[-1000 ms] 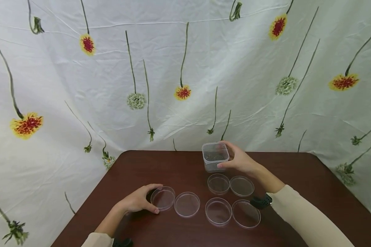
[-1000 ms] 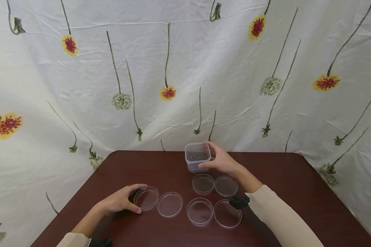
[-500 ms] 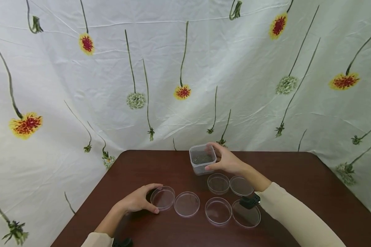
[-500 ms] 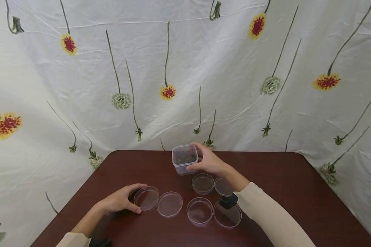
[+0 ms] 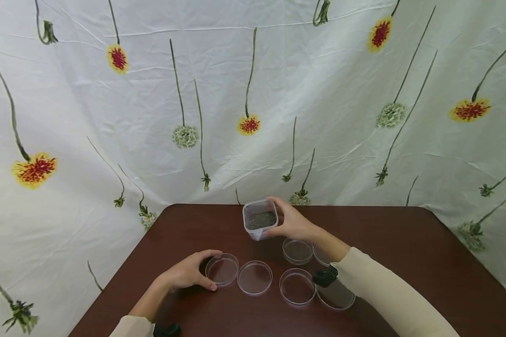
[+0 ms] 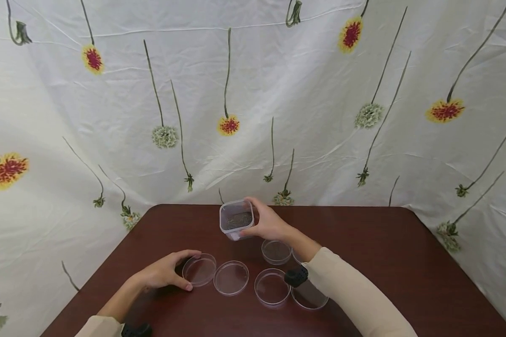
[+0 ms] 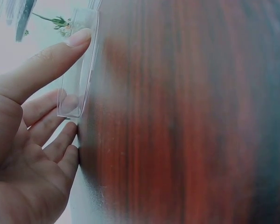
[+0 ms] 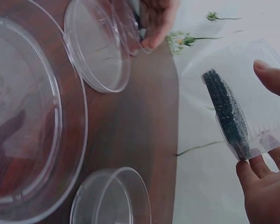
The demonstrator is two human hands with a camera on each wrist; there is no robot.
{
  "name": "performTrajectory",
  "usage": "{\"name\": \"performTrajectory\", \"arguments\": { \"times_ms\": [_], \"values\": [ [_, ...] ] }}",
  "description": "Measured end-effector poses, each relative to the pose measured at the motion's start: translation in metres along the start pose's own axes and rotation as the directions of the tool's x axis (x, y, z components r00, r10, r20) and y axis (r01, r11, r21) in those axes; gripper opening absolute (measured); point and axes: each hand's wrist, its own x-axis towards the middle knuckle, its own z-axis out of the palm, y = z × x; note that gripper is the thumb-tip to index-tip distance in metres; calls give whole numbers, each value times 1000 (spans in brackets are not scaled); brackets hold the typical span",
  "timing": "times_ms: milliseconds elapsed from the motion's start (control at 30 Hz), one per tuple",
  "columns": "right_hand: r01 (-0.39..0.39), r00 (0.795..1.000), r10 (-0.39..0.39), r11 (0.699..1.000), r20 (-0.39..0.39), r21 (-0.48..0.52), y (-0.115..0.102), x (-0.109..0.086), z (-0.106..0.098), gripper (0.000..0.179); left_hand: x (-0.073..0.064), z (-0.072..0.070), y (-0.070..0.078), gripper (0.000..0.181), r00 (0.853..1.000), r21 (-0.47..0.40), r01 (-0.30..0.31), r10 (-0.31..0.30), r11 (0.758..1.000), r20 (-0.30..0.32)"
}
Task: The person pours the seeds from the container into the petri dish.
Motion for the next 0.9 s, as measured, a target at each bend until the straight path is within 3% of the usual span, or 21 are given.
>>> {"name": "performTrajectory", "arguments": {
  "times_ms": [433, 900],
  "values": [
    [40, 999, -41, 987, -6, -156, 1, 12, 25, 95, 1, -1, -2, 88, 1000, -30, -18, 19, 999, 10],
    [127, 992, -123, 927, 34, -352, 10, 20, 43, 94, 4, -2, -4, 86, 999, -52, -27, 28, 998, 26]
  ]
}}
